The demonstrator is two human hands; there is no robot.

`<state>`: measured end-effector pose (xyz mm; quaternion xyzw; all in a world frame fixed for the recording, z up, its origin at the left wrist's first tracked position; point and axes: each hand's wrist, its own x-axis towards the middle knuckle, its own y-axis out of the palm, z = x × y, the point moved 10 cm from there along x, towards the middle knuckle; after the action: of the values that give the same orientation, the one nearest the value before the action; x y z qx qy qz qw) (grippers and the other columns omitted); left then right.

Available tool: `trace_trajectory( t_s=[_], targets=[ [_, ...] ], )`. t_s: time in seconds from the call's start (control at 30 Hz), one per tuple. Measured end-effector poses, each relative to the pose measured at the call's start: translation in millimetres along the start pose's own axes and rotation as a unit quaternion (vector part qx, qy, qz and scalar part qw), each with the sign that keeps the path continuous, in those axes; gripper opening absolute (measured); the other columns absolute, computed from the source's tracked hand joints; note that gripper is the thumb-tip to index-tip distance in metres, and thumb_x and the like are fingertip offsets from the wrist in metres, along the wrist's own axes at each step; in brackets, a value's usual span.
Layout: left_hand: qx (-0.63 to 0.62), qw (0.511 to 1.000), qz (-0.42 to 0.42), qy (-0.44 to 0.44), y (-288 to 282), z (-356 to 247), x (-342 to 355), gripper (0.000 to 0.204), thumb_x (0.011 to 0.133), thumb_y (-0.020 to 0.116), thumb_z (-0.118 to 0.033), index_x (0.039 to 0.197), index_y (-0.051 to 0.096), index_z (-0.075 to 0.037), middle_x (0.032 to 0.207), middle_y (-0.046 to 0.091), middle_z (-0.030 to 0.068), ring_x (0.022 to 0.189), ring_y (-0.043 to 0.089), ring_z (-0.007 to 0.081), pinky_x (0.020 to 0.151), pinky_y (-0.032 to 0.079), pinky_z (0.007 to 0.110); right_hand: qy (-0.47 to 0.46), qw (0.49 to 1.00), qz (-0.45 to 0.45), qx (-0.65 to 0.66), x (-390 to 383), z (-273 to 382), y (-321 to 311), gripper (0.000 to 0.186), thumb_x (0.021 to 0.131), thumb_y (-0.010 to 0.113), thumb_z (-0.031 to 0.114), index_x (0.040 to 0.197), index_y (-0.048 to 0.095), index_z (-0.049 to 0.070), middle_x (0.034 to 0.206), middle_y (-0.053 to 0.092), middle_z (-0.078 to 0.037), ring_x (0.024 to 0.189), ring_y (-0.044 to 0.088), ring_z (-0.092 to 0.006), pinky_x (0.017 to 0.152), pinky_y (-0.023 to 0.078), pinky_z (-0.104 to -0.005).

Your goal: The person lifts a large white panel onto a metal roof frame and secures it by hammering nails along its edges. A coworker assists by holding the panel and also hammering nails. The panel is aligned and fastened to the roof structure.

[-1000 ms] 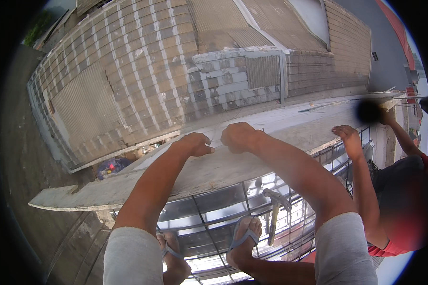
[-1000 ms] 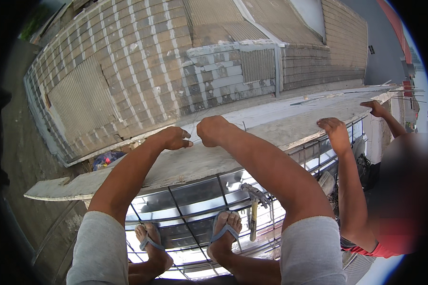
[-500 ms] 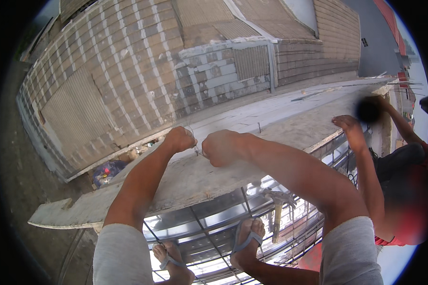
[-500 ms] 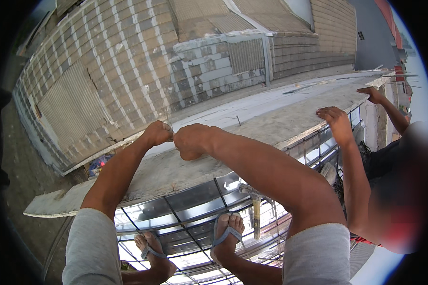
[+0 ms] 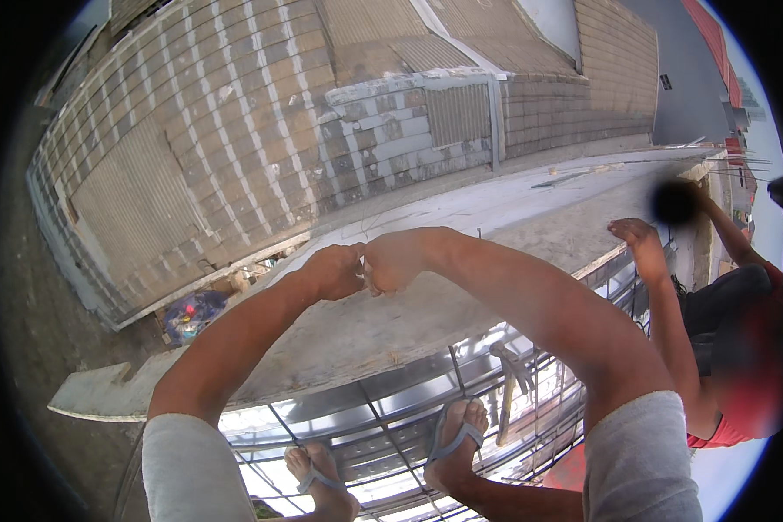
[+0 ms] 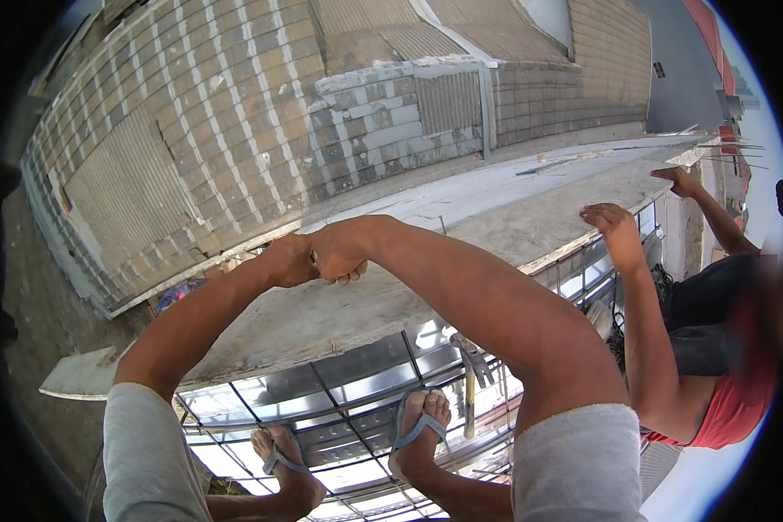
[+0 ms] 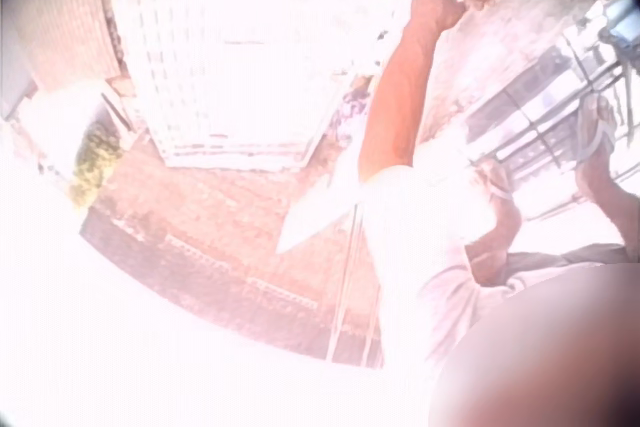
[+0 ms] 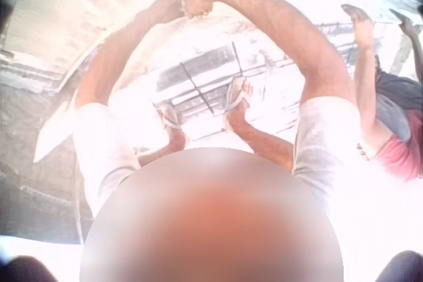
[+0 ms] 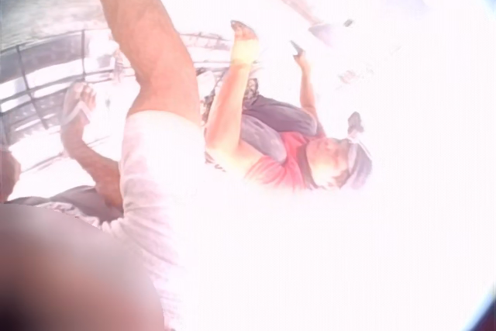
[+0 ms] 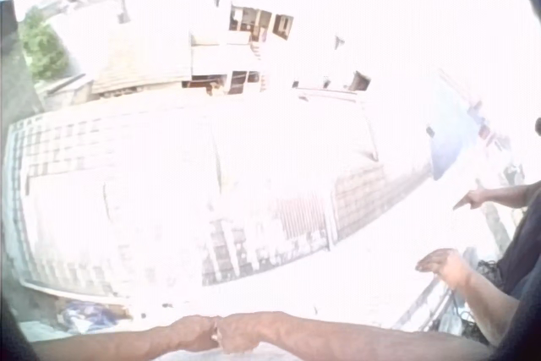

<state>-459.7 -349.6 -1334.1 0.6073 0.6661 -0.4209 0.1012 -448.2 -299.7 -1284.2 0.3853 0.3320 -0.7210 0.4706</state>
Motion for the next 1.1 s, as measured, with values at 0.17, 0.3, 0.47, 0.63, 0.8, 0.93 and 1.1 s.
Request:
trace_trajectory(
  t_s=[0.17,0.3,0.47,0.63,0.8,0.93,1.1],
  targets=[
    [0.012,0.997,0.027,0.077,12.1,-20.6,-16.8,0.027,0.085,0.065,-0.025,0.110,0.072,-0.019,0.121,0.066,0.0114,0.111,0.062,0.0305,0.095,0.049,0.040,-0.034,0.976,-0.120,-0.176,19.2,3.1,-27.1,0.014,0.081,0.066,0.011,0.087,0.074,0.001,0.089,0.073,-0.017,0.084,0.071,-0.0298,0.075,0.057,-0.0398],
    [0.028,0.994,0.060,0.087,12.6,-19.0,-26.2,0.027,0.089,0.063,-0.027,0.113,0.073,-0.020,0.114,0.068,0.0117,0.107,0.064,0.0314,0.096,0.049,0.041,-0.122,0.948,-0.199,-0.217,26.2,20.7,-29.0,0.021,0.081,0.065,0.012,0.099,0.074,0.006,0.103,0.072,-0.017,0.097,0.069,-0.0352,0.083,0.056,-0.0432],
    [0.010,0.996,0.083,0.037,11.4,-2.3,-40.6,0.032,0.094,0.061,-0.031,0.125,0.069,-0.024,0.118,0.069,0.0127,0.109,0.063,0.0321,0.097,0.049,0.040,-0.076,0.940,-0.079,-0.322,40.3,1.7,-16.5,0.027,0.090,0.062,0.016,0.114,0.071,0.009,0.111,0.069,-0.016,0.106,0.066,-0.0338,0.089,0.053,-0.0443],
    [-0.144,0.987,0.074,-0.001,11.1,24.7,-47.7,0.036,0.097,0.058,-0.034,0.131,0.065,-0.027,0.121,0.069,0.0143,0.108,0.064,0.0307,0.099,0.048,0.038,-0.031,0.941,-0.039,-0.336,35.8,-27.6,-8.3,0.023,0.093,0.062,0.024,0.105,0.075,0.008,0.104,0.069,-0.019,0.101,0.068,-0.0340,0.082,0.056,-0.0446],
    [-0.210,0.974,0.057,-0.068,18.2,44.9,-50.8,0.036,0.095,0.059,-0.034,0.129,0.067,-0.025,0.120,0.069,0.0158,0.108,0.064,0.0302,0.100,0.046,0.037,0.011,0.944,-0.034,-0.329,51.7,-43.3,-2.7,0.027,0.094,0.062,0.030,0.105,0.074,0.009,0.106,0.071,-0.014,0.101,0.069,-0.0309,0.082,0.056,-0.0432],
    [-0.267,0.960,0.048,-0.070,19.7,49.9,-46.1,0.034,0.094,0.060,-0.033,0.126,0.069,-0.024,0.119,0.070,0.0161,0.106,0.064,0.0287,0.098,0.046,0.037,0.031,0.922,-0.028,-0.385,77.9,-42.4,3.1,0.021,0.089,0.063,0.021,0.100,0.074,0.006,0.106,0.072,-0.013,0.099,0.070,-0.0294,0.080,0.057,-0.0414],
    [-0.232,0.967,0.064,-0.077,21.7,54.6,-43.1,0.042,0.092,0.064,-0.037,0.125,0.069,-0.012,0.117,0.070,0.0163,0.107,0.064,0.0254,0.098,0.046,0.036,-0.026,0.915,-0.080,-0.394,109.9,-2.9,1.8,0.021,0.087,0.066,0.022,0.097,0.075,0.006,0.099,0.073,-0.014,0.094,0.070,-0.0305,0.077,0.056,-0.0422]
  ],
)
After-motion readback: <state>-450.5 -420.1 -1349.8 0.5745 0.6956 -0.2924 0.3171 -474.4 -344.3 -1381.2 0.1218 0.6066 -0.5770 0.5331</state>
